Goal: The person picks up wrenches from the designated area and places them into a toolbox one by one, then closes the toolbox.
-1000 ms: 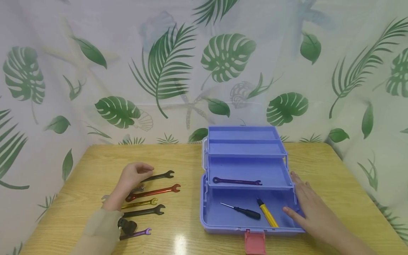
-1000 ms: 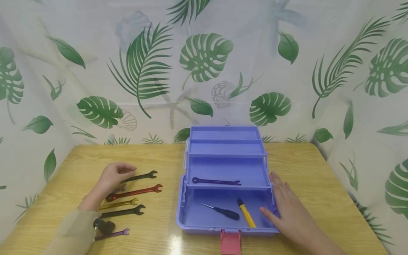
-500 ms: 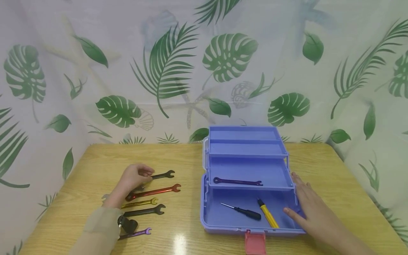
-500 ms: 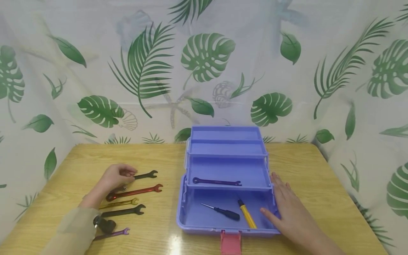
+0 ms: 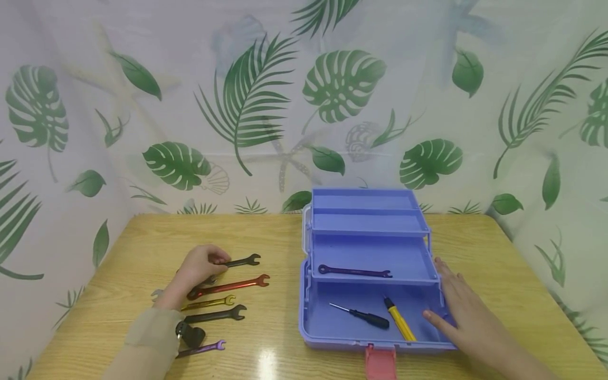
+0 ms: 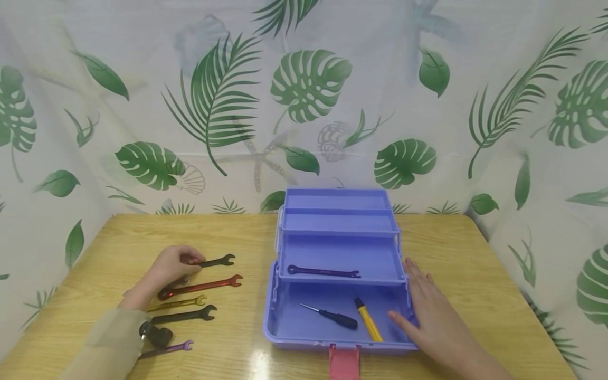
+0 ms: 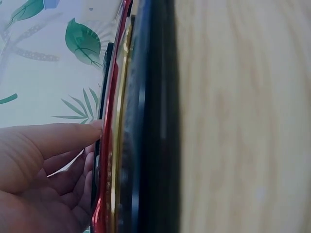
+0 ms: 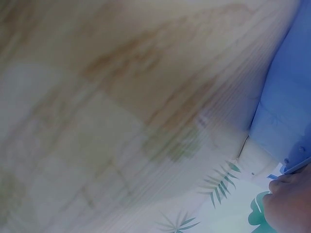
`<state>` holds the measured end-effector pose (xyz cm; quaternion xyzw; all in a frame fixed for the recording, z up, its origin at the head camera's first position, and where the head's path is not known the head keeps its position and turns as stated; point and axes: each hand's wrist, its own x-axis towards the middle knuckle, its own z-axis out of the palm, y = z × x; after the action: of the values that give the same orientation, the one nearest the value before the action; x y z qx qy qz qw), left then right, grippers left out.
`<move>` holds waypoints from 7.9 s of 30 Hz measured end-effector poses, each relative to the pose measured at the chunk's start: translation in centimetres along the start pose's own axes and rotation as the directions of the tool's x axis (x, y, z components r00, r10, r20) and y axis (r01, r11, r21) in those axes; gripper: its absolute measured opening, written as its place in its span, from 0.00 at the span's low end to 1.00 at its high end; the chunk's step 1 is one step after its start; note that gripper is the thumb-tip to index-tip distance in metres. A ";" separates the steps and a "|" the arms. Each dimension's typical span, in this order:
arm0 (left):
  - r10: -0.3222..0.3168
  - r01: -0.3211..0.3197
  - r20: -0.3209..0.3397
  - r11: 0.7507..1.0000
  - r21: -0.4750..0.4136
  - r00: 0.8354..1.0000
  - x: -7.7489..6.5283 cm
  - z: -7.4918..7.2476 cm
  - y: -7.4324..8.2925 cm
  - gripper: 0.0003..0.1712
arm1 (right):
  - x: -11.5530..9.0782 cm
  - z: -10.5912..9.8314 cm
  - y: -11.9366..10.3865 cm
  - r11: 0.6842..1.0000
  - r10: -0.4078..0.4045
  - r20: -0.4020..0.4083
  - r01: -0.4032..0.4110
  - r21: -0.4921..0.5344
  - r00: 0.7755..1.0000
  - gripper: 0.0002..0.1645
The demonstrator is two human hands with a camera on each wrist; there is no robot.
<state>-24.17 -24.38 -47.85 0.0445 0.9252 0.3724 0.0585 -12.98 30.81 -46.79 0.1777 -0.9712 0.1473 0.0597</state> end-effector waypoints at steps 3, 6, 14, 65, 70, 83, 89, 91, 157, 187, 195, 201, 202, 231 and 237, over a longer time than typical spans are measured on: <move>0.000 0.000 0.003 1.000 0.011 1.000 0.1 0.0 -0.1 0.08 | -0.1 0.0 0.0 1.000 -0.004 -0.008 0.004 -0.001 1.000 0.60; -0.008 0.008 0.002 1.000 0.020 1.000 0.1 0.1 -0.1 0.08 | -0.1 -0.1 0.0 1.000 -0.003 -0.007 0.003 0.004 1.000 0.60; -0.007 0.007 0.015 1.000 0.028 1.000 0.1 0.2 0.4 0.07 | -0.1 0.1 0.1 1.000 -0.011 -0.019 0.011 0.002 1.000 0.60; 0.046 -0.050 0.054 0.996 0.080 0.998 -0.5 -0.2 1.3 0.04 | -0.1 0.2 0.2 1.000 -0.012 -0.032 0.012 -0.005 0.999 0.61; 0.017 -0.017 0.047 1.000 0.009 0.999 -0.4 -0.4 0.9 0.05 | -0.2 0.0 0.1 1.000 -0.010 -0.024 0.010 -0.003 1.000 0.60; -0.109 0.106 -0.013 0.984 -0.143 0.994 -0.1 -0.6 1.9 0.11 | 0.0 -0.1 -0.1 1.000 -0.016 -0.033 0.016 -0.003 0.999 0.60; -0.104 0.099 -0.025 0.984 -0.146 0.994 -0.1 -0.7 3.1 0.11 | -0.1 0.0 0.1 1.000 -0.020 -0.040 0.020 -0.012 0.999 0.60; -0.100 0.096 -0.023 0.986 -0.137 0.995 -0.1 -0.8 3.6 0.11 | 0.0 0.0 0.1 1.000 -0.022 -0.044 0.022 -0.018 0.999 0.61; 0.380 -0.375 0.191 0.925 -0.064 0.905 0.7 4.9 19.8 0.07 | -0.1 0.0 0.1 1.000 -0.021 -0.043 0.021 -0.002 0.999 0.61; 0.398 -0.376 0.296 0.918 -0.128 0.868 2.7 10.2 25.8 0.10 | 0.0 0.2 0.1 1.000 -0.024 -0.045 0.024 0.013 0.999 0.60; 0.410 -0.386 0.305 0.912 -0.137 0.859 2.9 11.3 25.9 0.10 | -0.1 0.2 0.1 1.000 -0.011 -0.029 0.011 0.004 1.000 0.60; 0.398 -0.378 0.338 0.917 -0.126 0.853 3.3 11.5 25.7 0.12 | -0.1 0.1 0.0 1.000 -0.015 -0.031 0.015 0.025 0.999 0.59; 0.395 -0.373 0.347 0.919 -0.130 0.851 3.4 11.6 25.7 0.13 | -0.1 0.0 0.0 1.000 -0.009 -0.026 0.010 0.027 1.000 0.59; 0.363 -0.366 0.343 0.929 -0.057 0.867 3.7 12.0 24.5 0.08 | 0.1 0.2 0.1 0.998 0.037 0.022 -0.039 0.059 0.999 0.60; 0.397 -0.401 0.325 0.914 -0.059 0.858 3.4 11.9 24.0 0.09 | -0.3 0.5 -0.2 0.995 0.064 0.040 -0.067 0.079 0.997 0.60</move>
<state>-24.88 1.43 -39.91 0.2972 0.8747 0.3585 0.1341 -12.68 30.58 -47.26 0.1506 -0.9708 0.1846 0.0293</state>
